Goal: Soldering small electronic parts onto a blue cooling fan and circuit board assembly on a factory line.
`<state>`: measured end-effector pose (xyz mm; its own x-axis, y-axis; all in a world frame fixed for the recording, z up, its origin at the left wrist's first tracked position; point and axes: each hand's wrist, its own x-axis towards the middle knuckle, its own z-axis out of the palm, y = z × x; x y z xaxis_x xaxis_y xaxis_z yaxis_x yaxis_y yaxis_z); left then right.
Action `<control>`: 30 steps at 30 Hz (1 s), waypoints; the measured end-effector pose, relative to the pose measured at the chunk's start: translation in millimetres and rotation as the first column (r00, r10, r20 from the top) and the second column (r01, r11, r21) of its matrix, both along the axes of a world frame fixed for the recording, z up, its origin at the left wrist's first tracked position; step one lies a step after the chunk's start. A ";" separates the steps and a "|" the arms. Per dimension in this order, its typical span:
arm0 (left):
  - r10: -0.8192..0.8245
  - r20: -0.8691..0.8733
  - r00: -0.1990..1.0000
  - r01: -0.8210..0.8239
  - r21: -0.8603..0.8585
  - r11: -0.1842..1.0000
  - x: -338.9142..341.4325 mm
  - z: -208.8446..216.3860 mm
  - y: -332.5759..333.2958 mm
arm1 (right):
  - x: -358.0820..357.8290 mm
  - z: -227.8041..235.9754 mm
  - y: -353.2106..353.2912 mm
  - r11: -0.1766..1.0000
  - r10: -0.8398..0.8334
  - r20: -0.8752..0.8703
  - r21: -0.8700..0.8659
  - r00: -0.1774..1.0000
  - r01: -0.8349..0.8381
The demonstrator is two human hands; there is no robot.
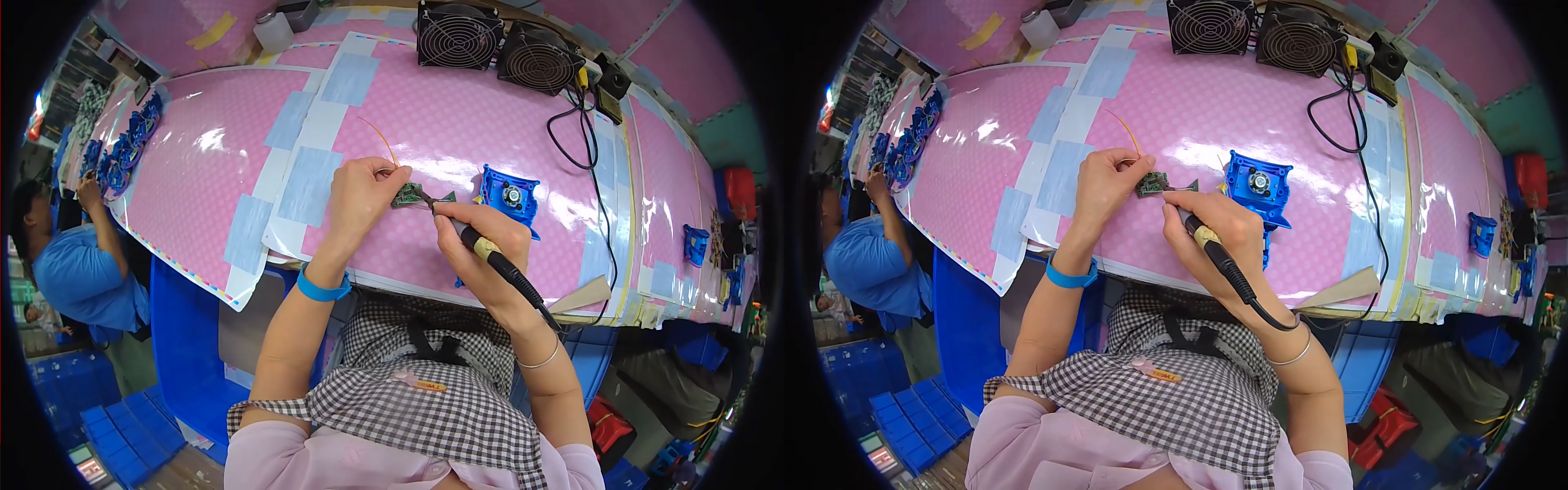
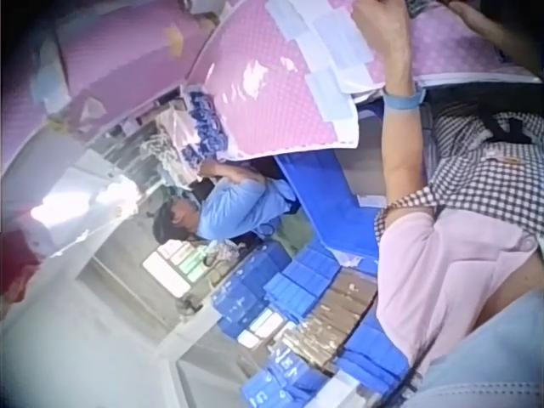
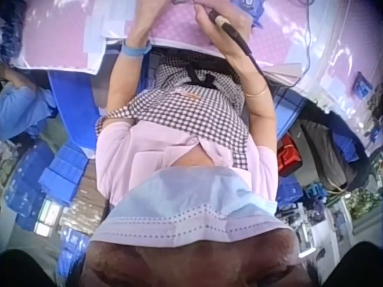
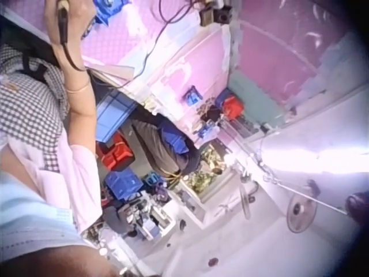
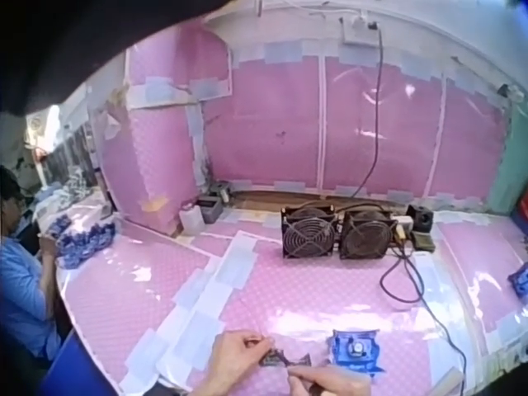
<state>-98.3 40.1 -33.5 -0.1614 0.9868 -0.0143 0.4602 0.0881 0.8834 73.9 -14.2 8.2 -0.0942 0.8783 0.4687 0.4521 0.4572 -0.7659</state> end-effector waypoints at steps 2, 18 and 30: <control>0.002 -0.002 1.000 -0.002 0.007 1.000 -0.9 -2.1 -0.3 | -0.7 -0.6 0.2 1.000 0.002 0.010 -0.020 1.000 -0.002; 0.000 0.084 0.996 0.002 -0.020 1.000 0.9 0.2 -1.8 | -3.1 -0.9 4.9 1.000 0.013 -0.003 0.018 1.000 -0.013; 0.064 0.495 0.866 -0.227 0.276 0.934 -9.2 14.0 -10.3 | 12.0 21.6 0.2 0.996 -0.062 -0.065 0.055 0.996 0.066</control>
